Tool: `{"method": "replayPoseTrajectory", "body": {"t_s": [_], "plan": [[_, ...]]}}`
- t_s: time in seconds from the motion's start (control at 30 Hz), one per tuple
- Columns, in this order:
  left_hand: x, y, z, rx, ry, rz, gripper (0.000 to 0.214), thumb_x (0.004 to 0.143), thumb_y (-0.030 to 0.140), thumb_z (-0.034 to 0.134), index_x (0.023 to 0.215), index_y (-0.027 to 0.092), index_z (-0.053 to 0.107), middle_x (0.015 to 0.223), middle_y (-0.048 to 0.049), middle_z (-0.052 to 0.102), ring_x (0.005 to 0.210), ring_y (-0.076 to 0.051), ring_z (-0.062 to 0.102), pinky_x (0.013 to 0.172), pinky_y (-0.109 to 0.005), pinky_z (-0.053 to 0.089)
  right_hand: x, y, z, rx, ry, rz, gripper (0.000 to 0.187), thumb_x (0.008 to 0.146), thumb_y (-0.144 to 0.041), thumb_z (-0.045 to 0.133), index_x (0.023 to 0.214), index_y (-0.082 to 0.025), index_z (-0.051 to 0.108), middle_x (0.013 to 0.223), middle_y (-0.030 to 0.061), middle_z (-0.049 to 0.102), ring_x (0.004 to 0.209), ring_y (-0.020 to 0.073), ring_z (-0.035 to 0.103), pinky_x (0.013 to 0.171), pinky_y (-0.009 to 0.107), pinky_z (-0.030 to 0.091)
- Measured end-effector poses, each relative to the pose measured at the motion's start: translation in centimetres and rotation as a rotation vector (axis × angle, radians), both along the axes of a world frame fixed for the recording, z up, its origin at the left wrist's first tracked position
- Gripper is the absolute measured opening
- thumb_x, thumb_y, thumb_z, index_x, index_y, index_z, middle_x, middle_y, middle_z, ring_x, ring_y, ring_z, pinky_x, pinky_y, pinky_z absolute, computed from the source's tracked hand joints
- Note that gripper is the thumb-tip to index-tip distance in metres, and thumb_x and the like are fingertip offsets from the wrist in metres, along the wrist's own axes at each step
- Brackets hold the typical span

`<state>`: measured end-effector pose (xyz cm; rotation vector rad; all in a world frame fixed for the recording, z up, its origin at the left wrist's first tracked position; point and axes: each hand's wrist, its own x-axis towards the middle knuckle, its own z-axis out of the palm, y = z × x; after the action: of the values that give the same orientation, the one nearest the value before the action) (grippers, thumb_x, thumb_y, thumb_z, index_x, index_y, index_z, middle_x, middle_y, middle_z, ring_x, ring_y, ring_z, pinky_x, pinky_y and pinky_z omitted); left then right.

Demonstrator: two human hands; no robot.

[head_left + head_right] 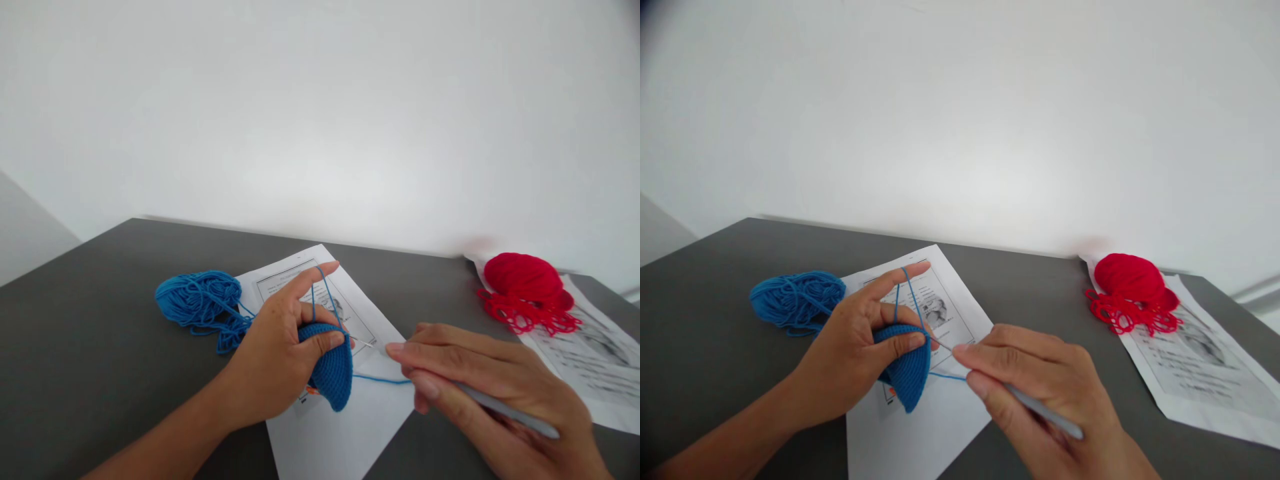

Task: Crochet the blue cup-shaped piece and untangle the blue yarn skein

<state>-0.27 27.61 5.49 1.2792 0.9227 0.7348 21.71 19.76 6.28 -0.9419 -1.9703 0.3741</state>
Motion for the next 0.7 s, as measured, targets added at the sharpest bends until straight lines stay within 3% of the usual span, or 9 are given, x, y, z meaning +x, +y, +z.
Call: {"method": "replayPoseTrajectory", "body": {"t_s": [0.1, 0.17, 0.23, 0.3, 0.4, 0.5, 0.6, 0.7], "plan": [[-0.1, 0.0, 0.1, 0.021, -0.045, -0.031, 0.09, 0.08, 0.021, 0.081, 0.159, 0.024, 0.039, 0.079, -0.0052, 0.08, 0.049, -0.016, 0.066, 0.043, -0.022, 0.055, -0.3, 0.0, -0.9, -0.307, 0.376, -0.046, 0.025, 0.094, -0.018, 0.069, 0.112, -0.029, 0.083, 0.069, 0.001, 0.072, 0.049, 0.0125, 0.068, 0.045, 0.021, 0.053], [0.0, -0.2, 0.1, 0.038, -0.078, -0.013, 0.091, 0.079, 0.023, 0.083, 0.159, 0.02, 0.039, 0.078, -0.006, 0.081, 0.051, -0.016, 0.067, 0.046, -0.021, 0.055, -1.0, 0.2, -1.4, -0.568, 0.724, -0.07, 0.015, 0.092, -0.031, 0.074, 0.098, -0.024, 0.085, 0.064, 0.0015, 0.07, 0.04, 0.0129, 0.064, 0.036, 0.02, 0.051], [0.2, -0.4, -0.1, 0.058, -0.101, 0.036, 0.089, 0.079, 0.023, 0.082, 0.158, 0.019, 0.041, 0.078, -0.0058, 0.082, 0.054, -0.016, 0.069, 0.049, -0.021, 0.056, -2.2, 0.6, -1.9, -0.753, 1.029, -0.079, 0.022, 0.085, -0.039, 0.081, 0.089, -0.018, 0.085, 0.058, 0.001, 0.067, 0.035, 0.0107, 0.057, 0.028, 0.017, 0.044], [0.4, -0.8, -0.3, 0.095, -0.096, 0.095, 0.084, 0.08, 0.022, 0.081, 0.155, 0.018, 0.043, 0.079, -0.0052, 0.082, 0.059, -0.017, 0.071, 0.052, -0.02, 0.056, -3.6, 0.9, -2.3, -0.813, 1.209, -0.094, 0.027, 0.078, -0.04, 0.087, 0.087, -0.015, 0.084, 0.056, 0.0001, 0.065, 0.036, 0.0082, 0.055, 0.027, 0.014, 0.043], [0.9, -1.4, -0.6, 0.185, -0.029, 0.196, 0.076, 0.083, 0.022, 0.078, 0.153, 0.018, 0.048, 0.077, -0.0017, 0.081, 0.057, -0.013, 0.067, 0.052, -0.017, 0.054, -5.5, 1.0, -2.9, -0.766, 1.291, -0.1, 0.028, 0.076, -0.038, 0.089, 0.092, -0.016, 0.085, 0.062, 0.001, 0.07, 0.042, 0.0088, 0.061, 0.034, 0.014, 0.051], [1.1, -1.9, -0.8, 0.234, 0.042, 0.29, 0.074, 0.084, 0.026, 0.079, 0.152, 0.017, 0.051, 0.075, 0.0007, 0.08, 0.049, -0.011, 0.062, 0.046, -0.016, 0.052, -6.5, 0.7, -3.7, -0.626, 1.207, -0.096, 0.023, 0.086, -0.038, 0.082, 0.099, -0.019, 0.085, 0.069, 0.0029, 0.074, 0.043, 0.0123, 0.066, 0.038, 0.02, 0.057], [1.2, -2.1, -0.8, 0.217, 0.075, 0.351, 0.076, 0.08, 0.031, 0.083, 0.15, 0.019, 0.055, 0.077, 0.0007, 0.08, 0.048, -0.012, 0.064, 0.042, -0.016, 0.052, -6.5, 0.2, -4.6, -0.406, 0.973, -0.134, 0.021, 0.098, -0.031, 0.068, 0.11, -0.023, 0.083, 0.073, 0.0033, 0.075, 0.047, 0.0138, 0.068, 0.044, 0.025, 0.06], [1.1, -2.2, -0.8, 0.21, 0.04, 0.371, 0.078, 0.079, 0.033, 0.085, 0.15, 0.02, 0.055, 0.078, 0.0, 0.081, 0.046, -0.013, 0.065, 0.04, -0.018, 0.052, -6.4, -0.4, -4.9, -0.153, 0.622, -0.219, 0.031, 0.101, -0.018, 0.061, 0.126, -0.026, 0.076, 0.08, 0.0019, 0.075, 0.056, 0.0126, 0.071, 0.058, 0.026, 0.063]]}}
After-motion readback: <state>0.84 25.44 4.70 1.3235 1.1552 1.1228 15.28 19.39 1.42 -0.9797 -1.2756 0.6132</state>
